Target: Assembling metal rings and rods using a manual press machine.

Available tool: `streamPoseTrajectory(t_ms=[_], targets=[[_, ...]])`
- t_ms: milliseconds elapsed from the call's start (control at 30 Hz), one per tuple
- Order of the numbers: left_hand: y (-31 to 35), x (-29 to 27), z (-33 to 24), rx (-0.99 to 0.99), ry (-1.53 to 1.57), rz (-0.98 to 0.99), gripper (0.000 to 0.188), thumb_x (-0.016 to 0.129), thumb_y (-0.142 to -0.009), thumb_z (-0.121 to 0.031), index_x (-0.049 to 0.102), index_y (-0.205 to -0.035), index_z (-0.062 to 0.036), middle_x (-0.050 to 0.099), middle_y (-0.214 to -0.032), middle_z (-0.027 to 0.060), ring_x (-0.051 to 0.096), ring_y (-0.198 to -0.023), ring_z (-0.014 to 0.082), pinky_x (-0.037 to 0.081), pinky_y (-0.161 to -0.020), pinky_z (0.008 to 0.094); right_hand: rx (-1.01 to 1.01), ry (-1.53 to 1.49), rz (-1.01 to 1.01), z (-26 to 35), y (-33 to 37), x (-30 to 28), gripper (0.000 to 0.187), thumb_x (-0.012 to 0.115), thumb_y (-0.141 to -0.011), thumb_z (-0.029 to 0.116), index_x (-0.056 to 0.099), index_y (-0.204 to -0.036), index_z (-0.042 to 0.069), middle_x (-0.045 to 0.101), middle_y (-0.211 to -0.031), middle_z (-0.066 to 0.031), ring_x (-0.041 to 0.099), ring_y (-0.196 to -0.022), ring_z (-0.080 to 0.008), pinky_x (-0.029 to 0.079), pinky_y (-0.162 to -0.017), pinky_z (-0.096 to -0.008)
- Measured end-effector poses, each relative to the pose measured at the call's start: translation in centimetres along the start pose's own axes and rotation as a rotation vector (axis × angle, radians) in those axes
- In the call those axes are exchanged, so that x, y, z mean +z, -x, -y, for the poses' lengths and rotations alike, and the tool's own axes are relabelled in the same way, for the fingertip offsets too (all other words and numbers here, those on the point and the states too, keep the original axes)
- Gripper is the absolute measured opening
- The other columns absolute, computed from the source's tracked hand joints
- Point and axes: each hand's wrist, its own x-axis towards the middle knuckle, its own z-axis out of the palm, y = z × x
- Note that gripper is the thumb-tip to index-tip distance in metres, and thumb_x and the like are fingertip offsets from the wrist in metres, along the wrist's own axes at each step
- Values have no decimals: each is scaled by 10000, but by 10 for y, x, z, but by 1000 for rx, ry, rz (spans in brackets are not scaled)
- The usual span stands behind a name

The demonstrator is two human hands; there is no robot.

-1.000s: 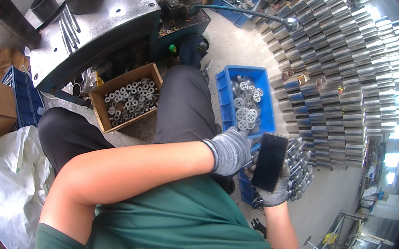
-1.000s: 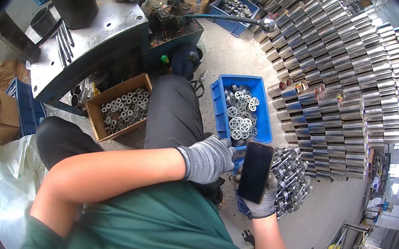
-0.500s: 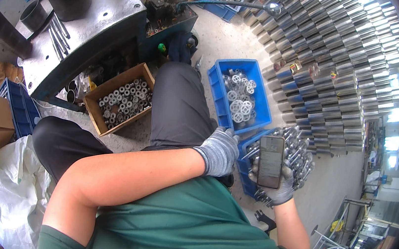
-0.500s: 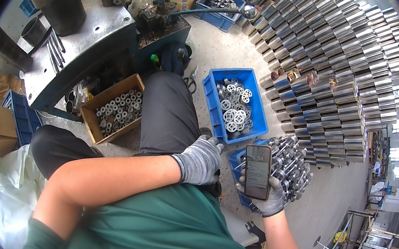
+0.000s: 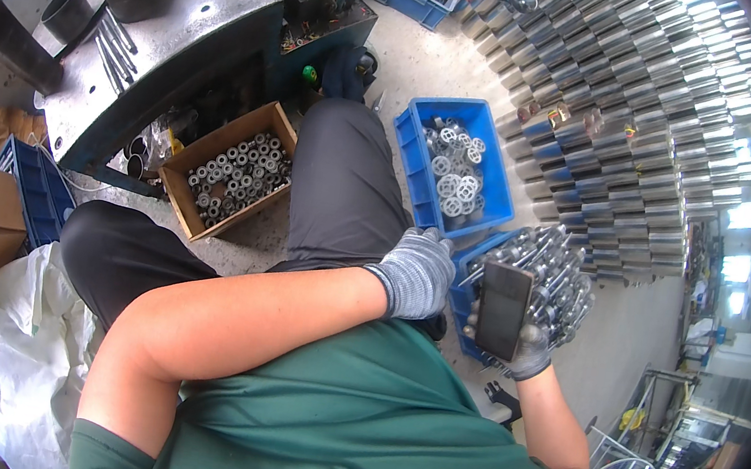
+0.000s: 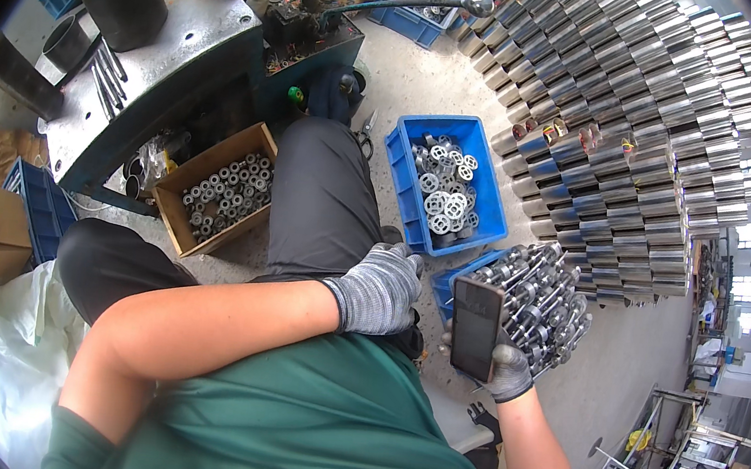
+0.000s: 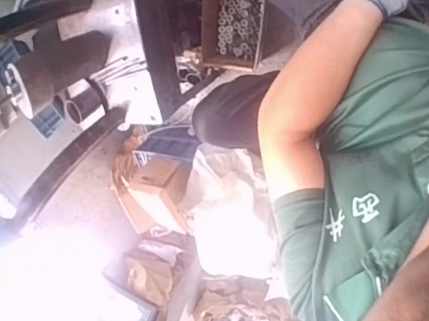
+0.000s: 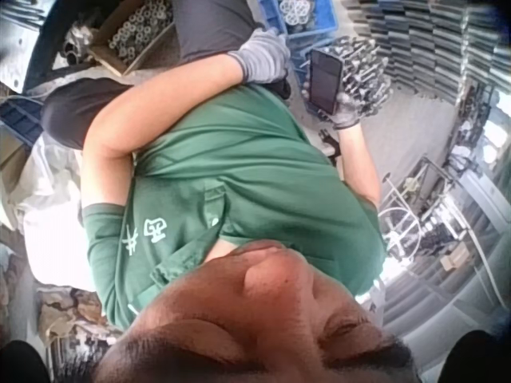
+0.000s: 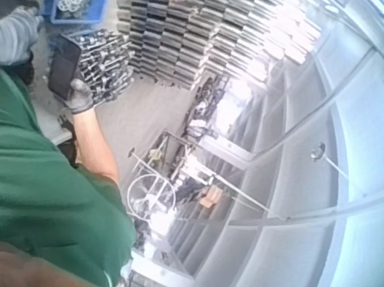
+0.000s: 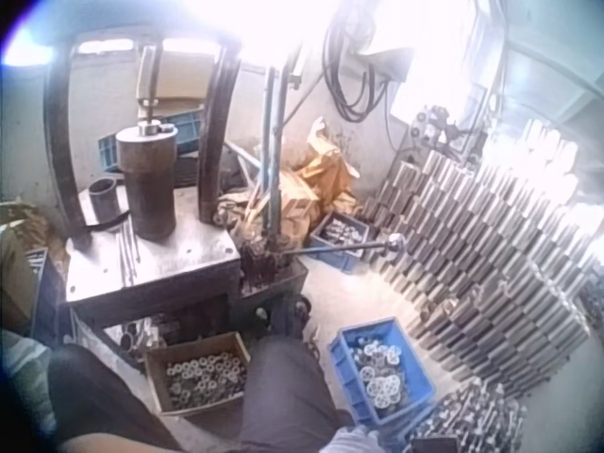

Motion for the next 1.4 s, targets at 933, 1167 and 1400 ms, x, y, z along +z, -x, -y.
streamPoseTrajectory(t_ms=[933,1167,1400], targets=[[13,11,-42,260,169,-182,380,735,-816,-330,764,-1043,-26,637,-1191,173,576,-1172,377,481,-985,511,6,991,-438,-82,-34,15,378,644,-1033,227,546,-1374,96,669,-1208,-23,676,-1056,-186,582,-848,-327],[9,10,-35,106,155,-172,378,731,-793,-306,769,-1014,-2,641,-1141,219,592,-1134,408,516,-921,524,440,641,-411,-49,-13,28,477,592,-1043,398,536,-1449,155,689,-1225,-41,693,-1035,-214,586,-832,-407],[-4,16,-42,125,79,-124,394,692,-797,-255,764,-1025,58,658,-1131,259,608,-1115,399,538,-879,488,403,706,-231,-37,11,31,573,669,-969,414,562,-1451,123,673,-1262,-49,659,-1056,-178,557,-907,-403]])
